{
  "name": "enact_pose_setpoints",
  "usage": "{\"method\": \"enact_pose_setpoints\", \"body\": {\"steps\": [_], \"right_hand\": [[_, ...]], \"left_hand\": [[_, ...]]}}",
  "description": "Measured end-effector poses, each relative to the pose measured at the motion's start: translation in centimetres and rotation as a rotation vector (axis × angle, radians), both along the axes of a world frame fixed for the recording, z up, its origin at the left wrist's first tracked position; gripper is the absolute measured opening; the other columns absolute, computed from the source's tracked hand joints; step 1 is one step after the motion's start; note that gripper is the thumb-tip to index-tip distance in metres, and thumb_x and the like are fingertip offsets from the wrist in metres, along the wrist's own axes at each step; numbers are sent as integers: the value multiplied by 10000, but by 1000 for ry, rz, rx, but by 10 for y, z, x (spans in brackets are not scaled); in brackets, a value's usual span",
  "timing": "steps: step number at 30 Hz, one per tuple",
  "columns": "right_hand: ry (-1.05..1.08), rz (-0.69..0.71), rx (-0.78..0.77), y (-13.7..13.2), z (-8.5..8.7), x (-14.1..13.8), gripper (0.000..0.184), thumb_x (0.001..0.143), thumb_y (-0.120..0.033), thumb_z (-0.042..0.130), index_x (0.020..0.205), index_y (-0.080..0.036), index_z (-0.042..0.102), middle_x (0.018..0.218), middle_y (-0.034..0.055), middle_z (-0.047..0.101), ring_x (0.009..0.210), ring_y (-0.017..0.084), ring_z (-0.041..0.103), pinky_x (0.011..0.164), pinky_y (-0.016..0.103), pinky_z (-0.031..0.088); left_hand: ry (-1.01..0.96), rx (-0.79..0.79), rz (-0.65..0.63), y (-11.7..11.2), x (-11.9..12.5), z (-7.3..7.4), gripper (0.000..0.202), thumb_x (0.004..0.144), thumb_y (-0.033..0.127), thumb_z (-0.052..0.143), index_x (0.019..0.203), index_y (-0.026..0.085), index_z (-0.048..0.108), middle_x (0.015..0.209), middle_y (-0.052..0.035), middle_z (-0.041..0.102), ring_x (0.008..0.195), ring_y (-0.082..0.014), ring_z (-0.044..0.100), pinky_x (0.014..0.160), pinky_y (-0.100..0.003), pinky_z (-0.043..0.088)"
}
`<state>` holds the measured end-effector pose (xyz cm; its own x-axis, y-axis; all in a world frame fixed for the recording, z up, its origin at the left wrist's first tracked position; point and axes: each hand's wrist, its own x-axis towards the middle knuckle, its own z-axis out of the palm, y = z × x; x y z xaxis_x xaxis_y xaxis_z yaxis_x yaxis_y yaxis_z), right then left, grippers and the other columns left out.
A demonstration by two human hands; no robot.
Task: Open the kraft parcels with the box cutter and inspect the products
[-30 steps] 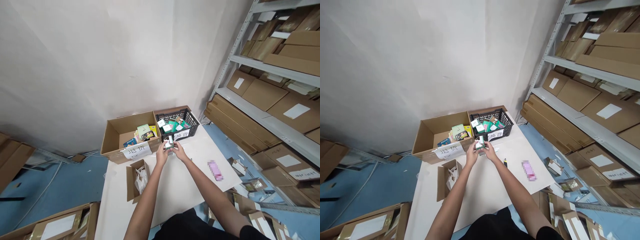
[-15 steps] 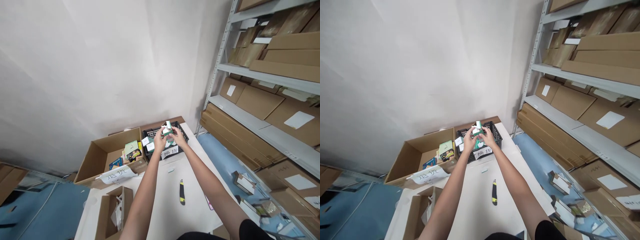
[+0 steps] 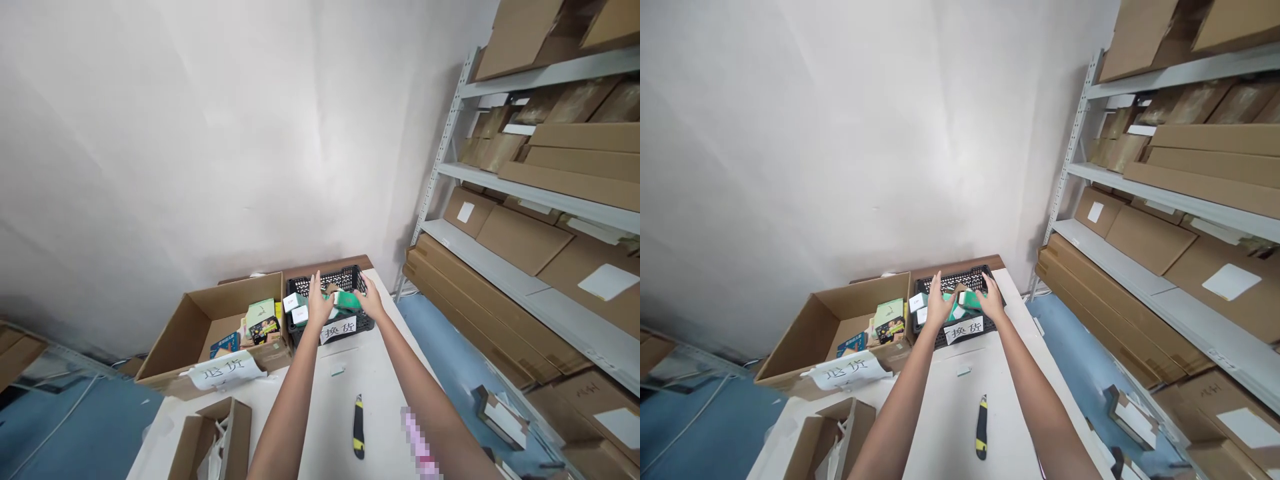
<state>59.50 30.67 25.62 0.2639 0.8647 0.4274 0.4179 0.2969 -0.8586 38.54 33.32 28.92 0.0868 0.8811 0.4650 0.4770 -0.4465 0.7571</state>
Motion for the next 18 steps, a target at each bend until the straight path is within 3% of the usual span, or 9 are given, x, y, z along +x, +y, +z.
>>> {"method": "enact_pose_setpoints", "body": {"steps": [4,8,12,18], "right_hand": [[-60,91,-4,-28,-6,-48,676,866,-274,643,1533,-282,532,1546,93,534,1459,298,477,1248,494,364],[-92,171,-13,-60,-13,-110,670,872,-283,649,1533,-280,536,1544,97,534,1465,305,467,1247,494,369],[-101,218,-40,-94,-21,-178,644,893,-306,647,1528,-294,541,1552,88,524,1476,305,453,1250,495,366],[-67,325,-145,-140,-55,-295,631,890,-320,655,1512,-288,557,1544,114,520,1444,313,483,1192,523,435]], "left_hand": [[18,84,13,-31,-45,12,834,865,208,661,1633,278,341,1692,-90,379,1590,-294,300,1293,-512,313],[24,54,31,-61,-103,4,800,858,223,666,1610,278,396,1674,-95,405,1569,-303,342,1286,-514,321],[49,-33,36,-92,-171,-23,801,822,221,696,1582,269,448,1634,-102,466,1556,-309,366,1291,-527,304],[78,-164,61,-156,-294,-87,821,784,206,729,1564,256,478,1626,-111,479,1534,-306,407,1270,-491,347]]}}
